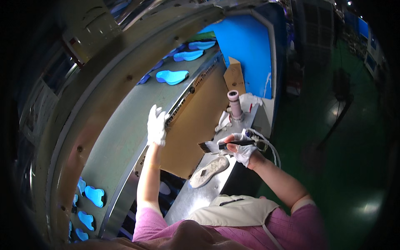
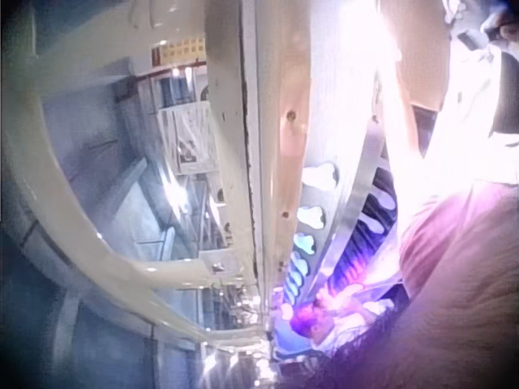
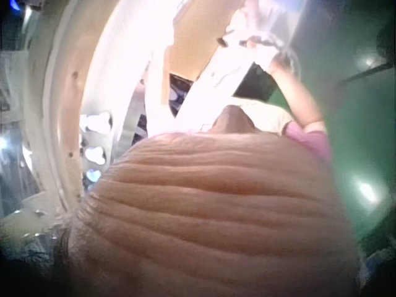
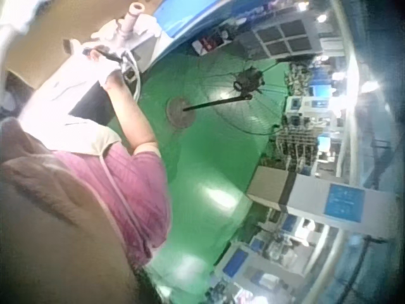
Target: The person puts on gloves, applies glue to shoe soles using a brush applicator tool, and places the soles onto a conveyor belt.
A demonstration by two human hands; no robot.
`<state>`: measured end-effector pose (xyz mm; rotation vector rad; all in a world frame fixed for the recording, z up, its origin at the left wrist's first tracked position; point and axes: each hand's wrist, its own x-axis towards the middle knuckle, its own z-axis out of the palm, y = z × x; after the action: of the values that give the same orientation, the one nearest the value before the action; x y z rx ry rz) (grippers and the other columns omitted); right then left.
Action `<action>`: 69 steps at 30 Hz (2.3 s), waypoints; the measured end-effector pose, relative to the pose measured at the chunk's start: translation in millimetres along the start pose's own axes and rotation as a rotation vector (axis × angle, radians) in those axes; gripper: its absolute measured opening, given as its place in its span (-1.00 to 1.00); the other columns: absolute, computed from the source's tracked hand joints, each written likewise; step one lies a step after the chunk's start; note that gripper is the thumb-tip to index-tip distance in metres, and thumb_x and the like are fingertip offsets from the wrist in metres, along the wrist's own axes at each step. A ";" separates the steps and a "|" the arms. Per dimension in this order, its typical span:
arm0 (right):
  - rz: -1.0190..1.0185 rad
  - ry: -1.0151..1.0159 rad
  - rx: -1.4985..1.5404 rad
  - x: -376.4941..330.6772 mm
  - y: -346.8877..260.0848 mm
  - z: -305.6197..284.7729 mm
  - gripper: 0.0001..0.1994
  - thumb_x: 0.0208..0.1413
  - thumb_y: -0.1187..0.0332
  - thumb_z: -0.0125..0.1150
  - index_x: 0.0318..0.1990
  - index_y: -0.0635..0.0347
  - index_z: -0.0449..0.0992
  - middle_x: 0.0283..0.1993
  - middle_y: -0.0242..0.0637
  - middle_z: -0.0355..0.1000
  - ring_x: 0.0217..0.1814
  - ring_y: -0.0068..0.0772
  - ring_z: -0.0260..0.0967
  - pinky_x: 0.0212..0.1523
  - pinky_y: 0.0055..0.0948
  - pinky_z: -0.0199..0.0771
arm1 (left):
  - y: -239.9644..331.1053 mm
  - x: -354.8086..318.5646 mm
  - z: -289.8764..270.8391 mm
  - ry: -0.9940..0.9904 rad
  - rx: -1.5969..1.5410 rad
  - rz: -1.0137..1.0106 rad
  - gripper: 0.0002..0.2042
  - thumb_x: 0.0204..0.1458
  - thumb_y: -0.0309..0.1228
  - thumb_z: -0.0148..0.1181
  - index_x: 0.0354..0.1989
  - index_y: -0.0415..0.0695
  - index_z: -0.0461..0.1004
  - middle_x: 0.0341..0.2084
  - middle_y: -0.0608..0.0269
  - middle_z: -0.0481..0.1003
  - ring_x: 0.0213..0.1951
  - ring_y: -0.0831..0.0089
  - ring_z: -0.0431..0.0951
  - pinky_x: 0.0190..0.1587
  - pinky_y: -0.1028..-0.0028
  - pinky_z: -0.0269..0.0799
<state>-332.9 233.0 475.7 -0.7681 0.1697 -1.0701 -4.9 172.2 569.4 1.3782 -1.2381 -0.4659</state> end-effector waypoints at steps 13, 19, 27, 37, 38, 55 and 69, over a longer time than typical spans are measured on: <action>0.300 -0.163 -0.206 7.8 55.5 47.3 -0.85 0.06 0.55 0.22 -0.19 0.26 0.51 -0.29 -0.36 0.47 -0.24 -0.62 0.40 -0.17 -0.64 0.41 | 11.0 -221.4 -383.7 0.486 1.569 -0.434 -0.60 -0.04 -0.20 0.22 -0.04 -0.13 0.46 -0.10 0.03 0.47 -0.04 0.13 0.46 0.07 0.26 0.31; 0.301 -0.160 -0.423 6.7 66.7 48.5 -0.85 0.02 0.58 0.23 -0.24 0.21 0.48 -0.26 -0.38 0.45 -0.21 -0.63 0.39 -0.13 -0.63 0.36 | 56.0 -242.6 -299.8 0.684 0.771 0.074 -0.74 -0.07 -0.46 0.30 -0.18 -0.22 0.49 -0.17 0.11 0.53 -0.09 0.36 0.51 0.03 0.45 0.33; 0.156 -0.020 -0.379 8.8 68.1 19.0 -0.74 0.04 0.66 0.14 -0.11 0.23 0.39 -0.15 -0.30 0.43 -0.15 -0.55 0.39 -0.15 -0.63 0.36 | 107.4 -214.2 -266.4 0.403 -0.775 0.569 -0.56 0.15 0.01 -0.09 -0.64 -0.04 0.25 -0.68 0.28 0.29 -0.58 0.43 0.27 -0.37 0.43 0.33; 0.295 -0.070 -0.362 10.7 86.0 28.0 -0.72 0.00 0.62 0.20 -0.12 0.22 0.36 -0.16 -0.28 0.41 -0.17 -0.51 0.38 -0.12 -0.56 0.39 | -65.8 -255.7 -104.8 -0.047 -1.763 -0.237 -0.33 0.15 0.18 -0.33 -0.55 -0.12 0.55 -0.22 -0.04 0.52 -0.06 0.01 0.46 0.26 0.07 0.09; 0.312 -0.085 -0.359 11.3 88.0 32.6 -0.72 -0.01 0.61 0.20 -0.13 0.22 0.36 -0.16 -0.28 0.41 -0.18 -0.50 0.38 -0.11 -0.55 0.38 | -74.0 -269.2 -95.5 0.061 -1.812 -0.362 -0.30 0.10 0.25 -0.32 -0.44 -0.14 0.58 -0.10 -0.10 0.49 0.04 -0.05 0.42 0.28 0.03 0.05; 0.784 -0.345 -0.483 -1.1 239.8 86.0 -0.72 -0.14 0.47 0.28 -0.27 0.16 0.32 -0.29 -0.19 0.40 -0.32 -0.38 0.36 -0.25 -0.48 0.36 | -126.7 -431.8 -148.1 0.924 -1.740 -0.340 -0.04 -0.04 0.45 -0.42 0.30 -0.19 0.06 0.14 -0.37 0.20 0.09 -0.25 0.33 0.10 -0.02 0.32; 0.987 -0.370 -0.565 -17.6 305.5 100.0 -0.77 -0.10 0.57 0.28 -0.29 0.19 0.38 -0.29 -0.35 0.38 -0.25 -0.55 0.34 -0.19 -0.57 0.35 | -186.0 -468.4 -146.9 1.003 -1.562 -0.279 -0.10 0.01 0.33 -0.20 0.33 -0.19 -0.01 0.23 -0.18 0.15 0.23 -0.07 0.19 0.22 0.09 0.22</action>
<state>-72.0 373.3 349.6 -1.1875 0.4839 0.0826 23.6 598.6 264.6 0.2241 0.2863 -0.5881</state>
